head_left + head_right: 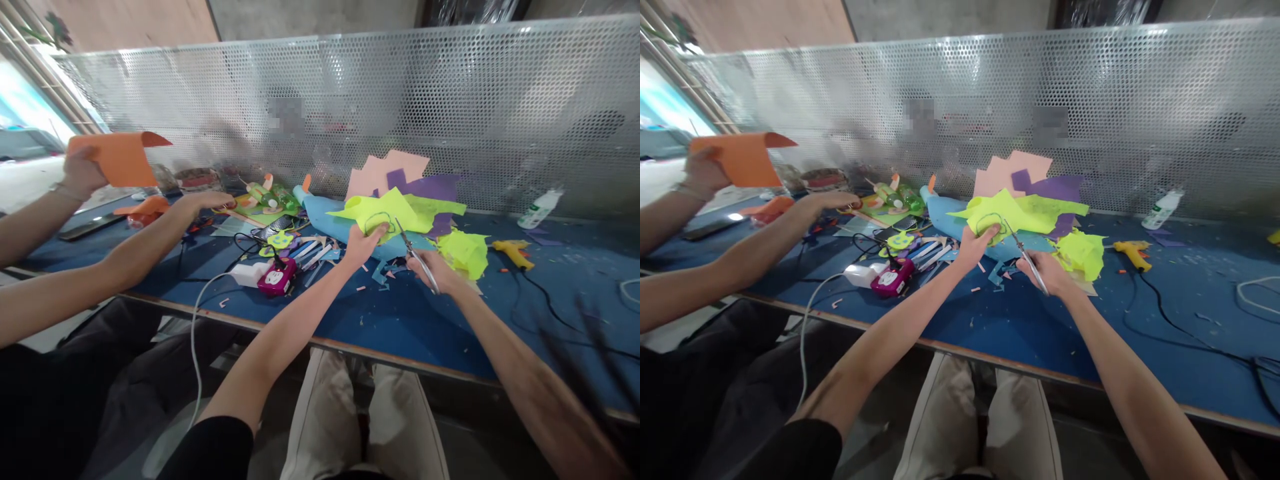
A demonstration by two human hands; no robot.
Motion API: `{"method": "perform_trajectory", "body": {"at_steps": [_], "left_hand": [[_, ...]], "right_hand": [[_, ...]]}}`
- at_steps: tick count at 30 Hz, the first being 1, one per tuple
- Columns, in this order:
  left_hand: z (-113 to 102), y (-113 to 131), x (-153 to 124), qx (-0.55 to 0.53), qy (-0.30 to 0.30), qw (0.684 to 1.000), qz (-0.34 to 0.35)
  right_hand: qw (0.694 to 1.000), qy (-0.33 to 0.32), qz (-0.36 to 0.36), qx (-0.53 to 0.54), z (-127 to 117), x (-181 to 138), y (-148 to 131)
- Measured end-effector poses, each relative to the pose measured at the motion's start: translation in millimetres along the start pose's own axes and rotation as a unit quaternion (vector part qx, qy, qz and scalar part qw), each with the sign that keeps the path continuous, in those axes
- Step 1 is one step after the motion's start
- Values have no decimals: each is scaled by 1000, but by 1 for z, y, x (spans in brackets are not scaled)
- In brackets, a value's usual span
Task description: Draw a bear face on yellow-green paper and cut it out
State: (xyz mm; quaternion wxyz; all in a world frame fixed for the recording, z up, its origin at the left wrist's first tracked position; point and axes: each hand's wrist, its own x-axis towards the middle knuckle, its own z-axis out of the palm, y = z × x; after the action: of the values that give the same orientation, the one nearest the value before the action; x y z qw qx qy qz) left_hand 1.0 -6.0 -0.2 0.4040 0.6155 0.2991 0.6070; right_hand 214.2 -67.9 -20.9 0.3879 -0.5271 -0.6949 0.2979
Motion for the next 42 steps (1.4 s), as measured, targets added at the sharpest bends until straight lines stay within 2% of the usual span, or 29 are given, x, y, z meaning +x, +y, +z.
{"method": "perform_trajectory", "body": {"at_steps": [3, 11, 22, 27, 32, 37, 42], "left_hand": [[1, 2, -1, -20, -1, 1000, 0], [1, 6, -2, -35, -5, 999, 1], [3, -2, -2, -31, 4, 1000, -1], [2, 0, -3, -15, 6, 1000, -10], [2, 4, -5, -16, 12, 1000, -21], [2, 6, -4, -29, 5, 999, -12], [2, 10, -5, -29, -13, 999, -19]], "right_hand": [[996, -42, -44, -64, -1, 0, 4], [989, -24, -67, -126, -4, -3, -6], [988, -17, -79, -135, -4, 0, -2], [994, -34, -47, -91, -2, 2, 9], [991, -33, -40, -123, -2, 0, 7], [987, -24, -60, -145, -7, -4, -3], [981, -39, -104, -161, -10, -1, 3]]}}
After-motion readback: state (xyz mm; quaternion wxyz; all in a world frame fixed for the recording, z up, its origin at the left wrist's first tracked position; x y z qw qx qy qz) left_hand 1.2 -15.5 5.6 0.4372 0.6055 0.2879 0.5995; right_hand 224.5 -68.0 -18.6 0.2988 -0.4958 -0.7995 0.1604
